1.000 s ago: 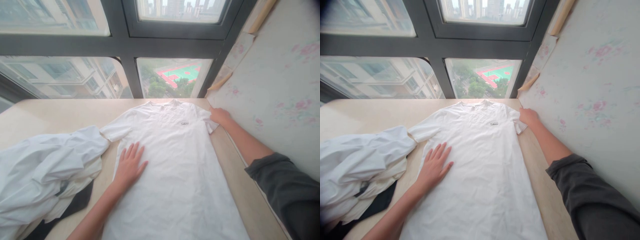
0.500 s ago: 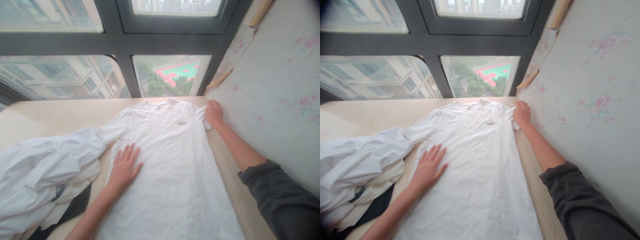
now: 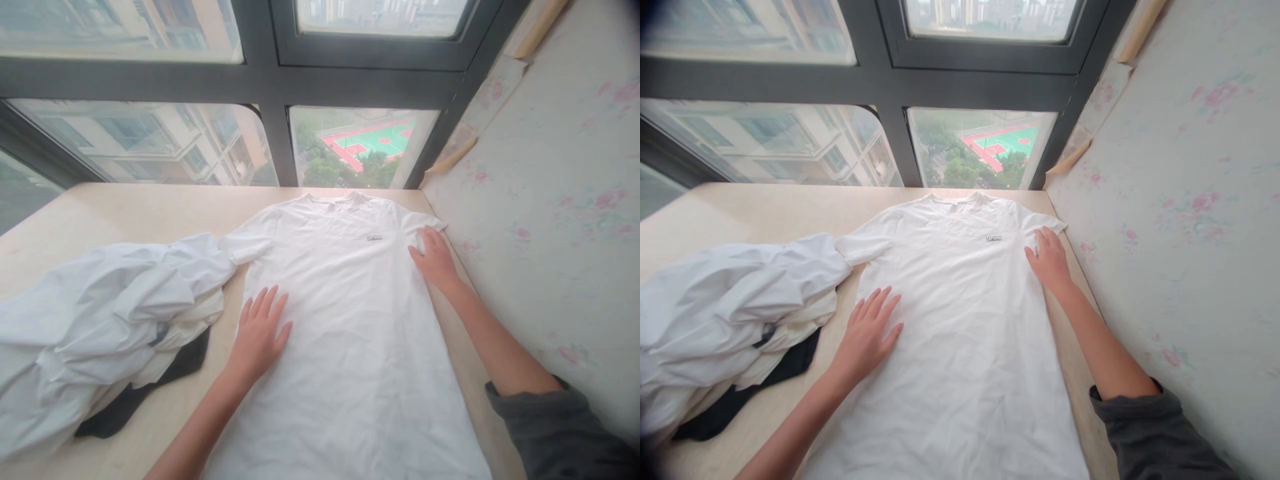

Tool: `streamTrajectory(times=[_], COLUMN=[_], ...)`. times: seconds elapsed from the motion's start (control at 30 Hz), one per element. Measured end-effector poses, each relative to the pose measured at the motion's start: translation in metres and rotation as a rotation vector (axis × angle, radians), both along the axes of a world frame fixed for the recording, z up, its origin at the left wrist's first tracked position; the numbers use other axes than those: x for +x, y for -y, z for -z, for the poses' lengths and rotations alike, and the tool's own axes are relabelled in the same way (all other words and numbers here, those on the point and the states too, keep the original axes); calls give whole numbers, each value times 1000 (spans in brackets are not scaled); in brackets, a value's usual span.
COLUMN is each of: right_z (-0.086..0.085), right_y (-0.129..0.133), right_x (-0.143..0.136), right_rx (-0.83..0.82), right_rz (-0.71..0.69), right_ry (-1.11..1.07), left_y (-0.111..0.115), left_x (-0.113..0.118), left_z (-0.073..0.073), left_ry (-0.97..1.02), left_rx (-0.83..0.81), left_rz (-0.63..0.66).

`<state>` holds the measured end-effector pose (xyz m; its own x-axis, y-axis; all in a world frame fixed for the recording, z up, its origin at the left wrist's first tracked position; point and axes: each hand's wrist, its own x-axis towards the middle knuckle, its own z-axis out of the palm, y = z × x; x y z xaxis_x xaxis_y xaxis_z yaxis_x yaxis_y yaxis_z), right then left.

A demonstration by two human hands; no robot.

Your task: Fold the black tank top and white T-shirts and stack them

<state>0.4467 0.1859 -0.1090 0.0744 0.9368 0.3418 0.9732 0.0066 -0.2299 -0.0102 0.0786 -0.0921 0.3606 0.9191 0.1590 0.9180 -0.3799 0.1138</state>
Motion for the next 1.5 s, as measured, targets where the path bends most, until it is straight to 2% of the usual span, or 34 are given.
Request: streamTrajectory(times=[0.07,0.2,0.3,0.37,0.47,0.53,0.6,0.7,0.83,0.9,1.07,1.13,1.23,1.3,1.4,1.5], right_z=[-6,-6,-3,-2,-1,0,3,5,0,-6,-20,-22,-22,-22,-24,-25], right_y=[47,166,255,305,359,379,388,388,381,376,362,355,348,347,350,353], right_x=[-16,-38,-41,-39,-34,-31,-27,-21,-24,-32,-62,-71,-80,-82,-82,-78], right_rx=[2,-43,-60,-83,-134,-177,-212,-191,-105,-69,-57,-71,-125,-162,-160,-124], right_rz=[-50,-109,-90,-72,-85,-127,-183,-239,-193,-87,357,481,524,518,518,511], right_ry=[-89,-221,-273,-291,-311,-303,-268,-229,-286,-357,-702,-812,-911,-911,-879,-885], left_y=[29,100,156,188,220,231,234,231,226,226,227,227,227,227,228,231], left_x=[-9,-33,-51,-61,-72,-77,-80,-84,-85,-82,-69,-64,-60,-60,-63,-66], left_z=[-4,-7,-5,-2,2,3,2,-5,-13,-14,-15,-18,-24,-27,-26,-20], left_ry=[23,97,146,172,198,195,183,159,111,90,-11,-20,16,38,36,92], left_rx=[31,86,125,117,102,127,146,139,157,199,225,215,200,138,-57,-242], left_rz=[-23,-77,-131,-144,-70,-5,33,85,148,120,29,5,-95,-211,-398,-516])
